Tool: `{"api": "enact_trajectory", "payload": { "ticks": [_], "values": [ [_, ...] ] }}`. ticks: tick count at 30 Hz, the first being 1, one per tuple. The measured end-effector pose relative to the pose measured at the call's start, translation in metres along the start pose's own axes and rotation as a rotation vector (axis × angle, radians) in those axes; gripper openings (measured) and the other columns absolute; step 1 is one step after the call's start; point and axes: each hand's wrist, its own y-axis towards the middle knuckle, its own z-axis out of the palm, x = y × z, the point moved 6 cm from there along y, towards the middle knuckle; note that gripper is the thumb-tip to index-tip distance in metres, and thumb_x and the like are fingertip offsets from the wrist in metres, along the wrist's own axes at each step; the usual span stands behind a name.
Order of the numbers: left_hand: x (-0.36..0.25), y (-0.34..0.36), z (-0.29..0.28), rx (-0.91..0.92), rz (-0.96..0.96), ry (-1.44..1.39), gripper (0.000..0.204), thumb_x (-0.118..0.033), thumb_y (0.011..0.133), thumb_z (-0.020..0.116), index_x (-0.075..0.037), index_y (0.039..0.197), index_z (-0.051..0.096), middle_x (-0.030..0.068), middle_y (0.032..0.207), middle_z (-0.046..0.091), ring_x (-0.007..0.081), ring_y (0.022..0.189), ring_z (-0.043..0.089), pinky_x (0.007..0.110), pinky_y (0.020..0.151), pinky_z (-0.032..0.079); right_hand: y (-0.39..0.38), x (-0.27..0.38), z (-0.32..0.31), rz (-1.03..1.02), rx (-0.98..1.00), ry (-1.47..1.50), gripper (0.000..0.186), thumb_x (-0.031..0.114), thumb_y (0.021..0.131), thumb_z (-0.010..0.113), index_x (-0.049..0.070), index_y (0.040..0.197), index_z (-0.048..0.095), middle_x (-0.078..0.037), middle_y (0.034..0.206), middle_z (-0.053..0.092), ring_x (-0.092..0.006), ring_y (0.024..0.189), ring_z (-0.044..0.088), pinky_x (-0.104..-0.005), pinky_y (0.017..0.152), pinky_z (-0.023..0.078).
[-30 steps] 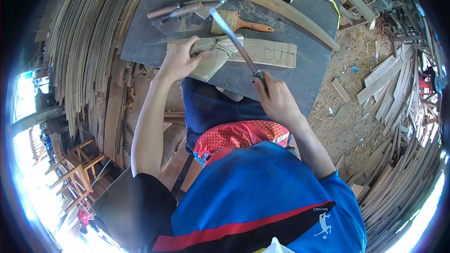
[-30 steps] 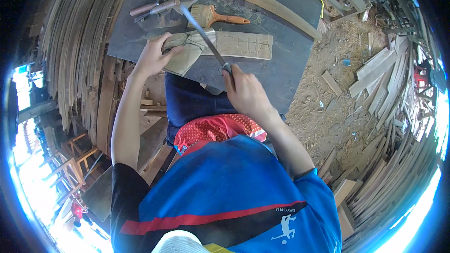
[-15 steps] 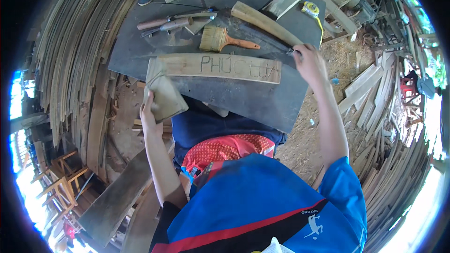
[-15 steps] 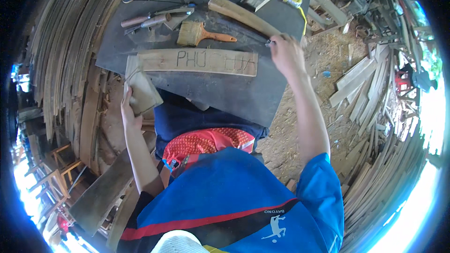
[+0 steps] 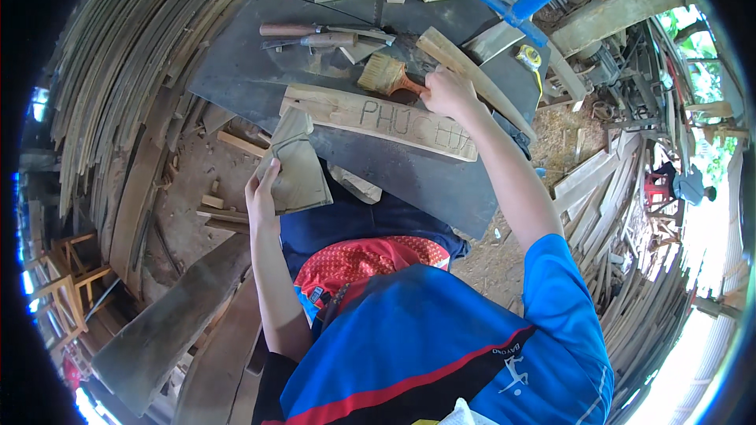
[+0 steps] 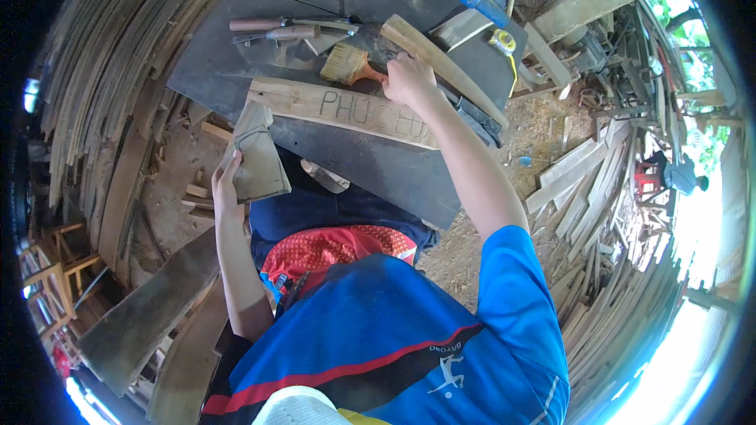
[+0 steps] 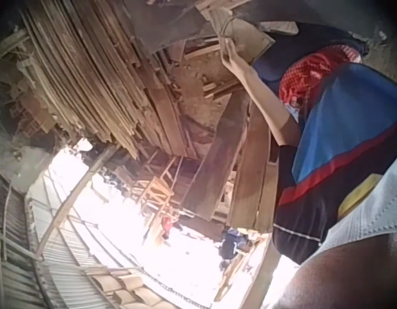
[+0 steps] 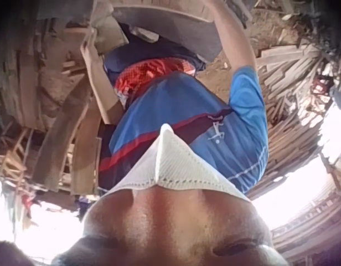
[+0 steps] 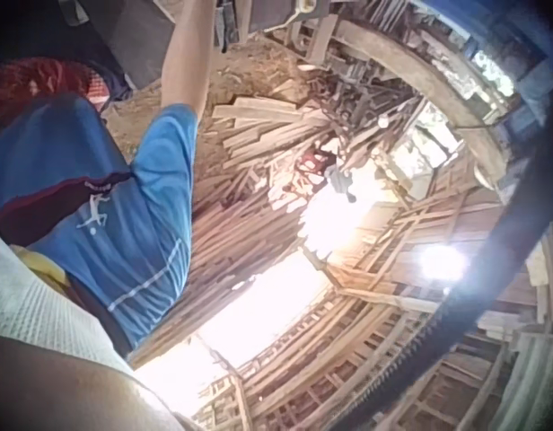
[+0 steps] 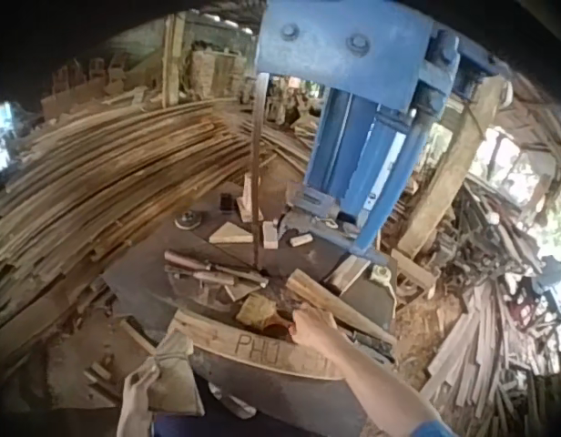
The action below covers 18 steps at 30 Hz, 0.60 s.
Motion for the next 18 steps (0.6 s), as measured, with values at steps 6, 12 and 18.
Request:
{"api": "enact_trajectory", "payload": {
  "ticks": [6, 12, 18],
  "values": [
    [-0.012, 0.001, 0.021, 0.121, 0.077, -0.027, 0.052, -0.033, 0.089, 0.079, 0.003, 0.125, 0.067, 0.0081, 0.116, 0.07, 0.0168, 0.109, 0.062, 0.031, 0.1, 0.044, -0.007, -0.002, -0.031, 0.08, 0.129, 0.12, 0.03, 0.029, 0.092, 0.07, 0.004, 0.107, 0.07, -0.017, 0.11, 0.071, -0.0304, 0.1, 0.071, -0.0436, 0.083, 0.056],
    [-0.019, -0.009, 0.012, 0.103, 0.084, -0.026, 0.05, -0.029, 0.09, 0.078, 0.004, 0.125, 0.067, 0.0082, 0.115, 0.07, 0.0159, 0.108, 0.063, 0.029, 0.099, 0.044, -0.055, -0.011, -0.111, 0.159, -0.017, 0.818, 0.023, 0.026, 0.098, 0.065, 0.007, 0.109, 0.068, -0.006, 0.073, 0.07, -0.0137, 0.056, 0.065, -0.0303, 0.052, 0.05],
    [-0.022, -0.008, 0.014, 0.056, 0.033, -0.023, 0.049, -0.028, 0.091, 0.077, 0.003, 0.126, 0.067, 0.0081, 0.116, 0.07, 0.0163, 0.11, 0.063, 0.029, 0.101, 0.044, -0.064, 0.046, -0.111, 0.161, -0.107, 0.971, 0.027, 0.029, 0.103, 0.058, 0.007, 0.107, 0.072, -0.006, 0.072, 0.071, -0.0095, 0.049, 0.061, -0.0268, 0.048, 0.047]
  ]
}}
